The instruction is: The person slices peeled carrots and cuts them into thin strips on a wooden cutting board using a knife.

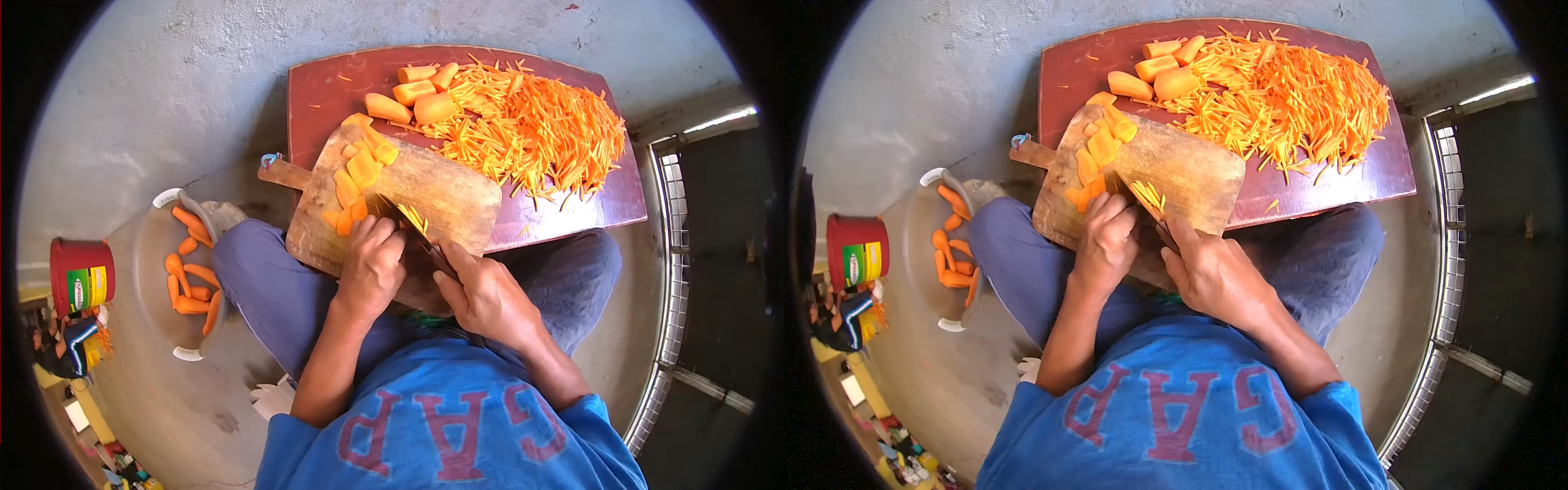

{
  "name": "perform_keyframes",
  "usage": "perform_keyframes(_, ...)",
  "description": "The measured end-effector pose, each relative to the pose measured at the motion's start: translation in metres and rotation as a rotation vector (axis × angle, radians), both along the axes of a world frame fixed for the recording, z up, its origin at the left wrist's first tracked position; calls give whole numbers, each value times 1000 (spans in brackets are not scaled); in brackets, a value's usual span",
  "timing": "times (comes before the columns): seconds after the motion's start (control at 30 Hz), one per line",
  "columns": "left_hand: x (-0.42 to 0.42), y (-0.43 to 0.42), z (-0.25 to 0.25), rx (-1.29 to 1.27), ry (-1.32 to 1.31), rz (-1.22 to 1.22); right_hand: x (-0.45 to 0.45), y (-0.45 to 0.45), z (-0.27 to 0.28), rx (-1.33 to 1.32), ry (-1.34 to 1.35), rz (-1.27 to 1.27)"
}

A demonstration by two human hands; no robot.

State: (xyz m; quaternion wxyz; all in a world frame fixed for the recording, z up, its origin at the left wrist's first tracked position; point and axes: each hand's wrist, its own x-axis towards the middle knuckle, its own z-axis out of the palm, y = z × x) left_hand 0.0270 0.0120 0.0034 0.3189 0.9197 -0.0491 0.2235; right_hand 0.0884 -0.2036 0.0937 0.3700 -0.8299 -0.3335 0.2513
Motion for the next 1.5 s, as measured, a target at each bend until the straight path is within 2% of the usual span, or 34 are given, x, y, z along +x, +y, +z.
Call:
perform_keyframes(0.1,0,1,-9,-49,-14,19,-10,-11,17,-6,72,-16)
perform_keyframes(0.2,-1,1,-9,-50,2,19,-19,-10,15,-67,50,-40)
perform_keyframes(0.3,-1,1,-4,-27,24,16,-10,2,-3,39,-57,0)
perform_keyframes(0.47,1,-2,-13,-105,-18,63,-7,-3,1,24,-25,6)
perform_keyframes(0.77,-4,-2,1,66,19,32,-14,-16,13,24,49,8)
perform_keyframes(1.0,-1,-6,-1,15,41,82,-21,-26,27,-15,87,-13)
perform_keyframes(1.2,0,-6,0,-10,19,62,-7,0,-1,31,-33,14)
perform_keyframes(1.4,-1,-6,-4,-15,9,73,-19,-14,20,16,56,-35)
perform_keyframes(1.5,-3,-6,0,34,59,72,-16,-9,5,32,53,-52)
